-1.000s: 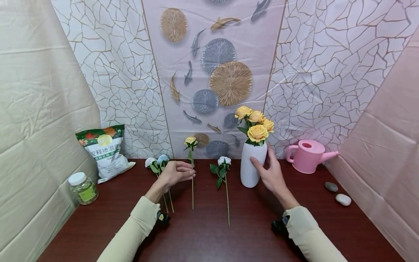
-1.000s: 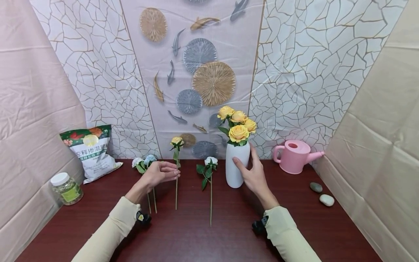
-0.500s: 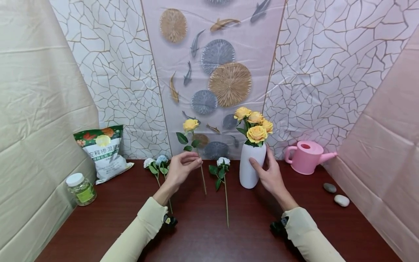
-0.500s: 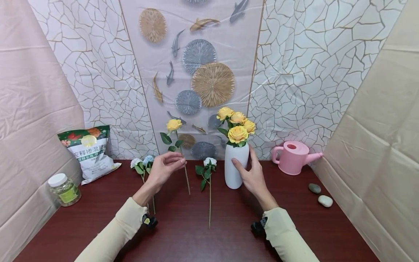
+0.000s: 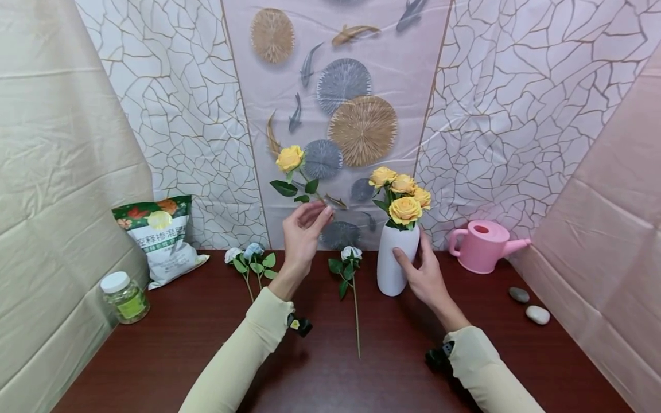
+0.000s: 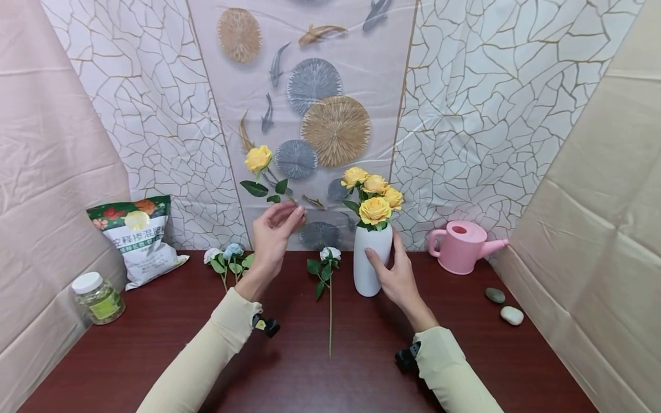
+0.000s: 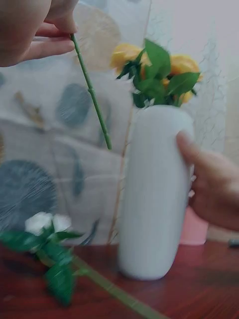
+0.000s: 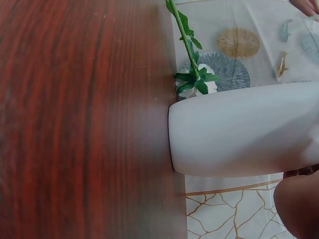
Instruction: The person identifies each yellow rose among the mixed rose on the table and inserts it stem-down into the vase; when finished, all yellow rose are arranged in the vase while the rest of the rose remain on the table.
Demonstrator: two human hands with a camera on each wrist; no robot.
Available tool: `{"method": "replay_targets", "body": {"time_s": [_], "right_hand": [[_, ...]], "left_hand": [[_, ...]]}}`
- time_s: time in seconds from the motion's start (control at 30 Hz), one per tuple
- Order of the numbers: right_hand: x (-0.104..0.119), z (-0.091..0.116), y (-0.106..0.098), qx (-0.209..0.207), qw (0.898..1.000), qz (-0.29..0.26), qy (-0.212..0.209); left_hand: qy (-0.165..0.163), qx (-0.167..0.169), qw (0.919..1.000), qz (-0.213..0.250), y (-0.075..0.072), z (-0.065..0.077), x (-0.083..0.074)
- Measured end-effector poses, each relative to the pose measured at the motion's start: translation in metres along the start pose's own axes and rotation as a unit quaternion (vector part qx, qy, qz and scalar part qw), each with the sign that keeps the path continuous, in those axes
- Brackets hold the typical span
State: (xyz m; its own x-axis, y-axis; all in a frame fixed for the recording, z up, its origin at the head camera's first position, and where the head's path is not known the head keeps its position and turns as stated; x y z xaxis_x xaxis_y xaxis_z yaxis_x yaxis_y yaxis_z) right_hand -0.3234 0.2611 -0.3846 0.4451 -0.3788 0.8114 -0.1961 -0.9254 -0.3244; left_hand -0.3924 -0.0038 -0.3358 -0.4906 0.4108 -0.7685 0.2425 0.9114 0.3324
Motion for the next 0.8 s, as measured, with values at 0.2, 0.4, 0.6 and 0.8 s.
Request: {"method": "replay_targets", "body": {"time_s": [0.2,0.4,0.6,0.8], "right_hand": [[-0.001,0.0,0.0,0.002,1.0,-0.003,-0.003],[-0.002,0.001,-0.001,0.001,1.0,0.002,0.004],[-0.002,0.001,-0.001,0.002,1.0,0.007,0.005],[-0.002,0.001,-0.001,-0.004,1.0,0.007,-0.003]], "left_hand": [[0.039,-0.013,0.9985,0.036,0.031,-0.013,-0.014],[0.07,-0.024,0.9965,0.039,0.051,-0.026,-0.024],[0.077,-0.03,0.9946,0.063,0.066,-0.032,-0.024],[0.085,-0.011,0.9948,0.055,0.079,-0.027,-0.014]]}}
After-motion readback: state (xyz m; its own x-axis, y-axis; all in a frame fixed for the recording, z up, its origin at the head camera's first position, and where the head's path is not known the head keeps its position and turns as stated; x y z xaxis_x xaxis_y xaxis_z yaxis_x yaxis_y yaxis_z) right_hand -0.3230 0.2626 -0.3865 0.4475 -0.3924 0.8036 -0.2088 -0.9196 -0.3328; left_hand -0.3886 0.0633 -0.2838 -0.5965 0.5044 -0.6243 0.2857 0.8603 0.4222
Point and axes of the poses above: each hand's wrist, its own z-axis away from the middle knuckle, its own y-axis out of the palm, x = y × z, the point moved 3 cm from there along -z, towards the middle knuckle, and after that the axes turned 4 degrees about x, right-handed, at the moved point
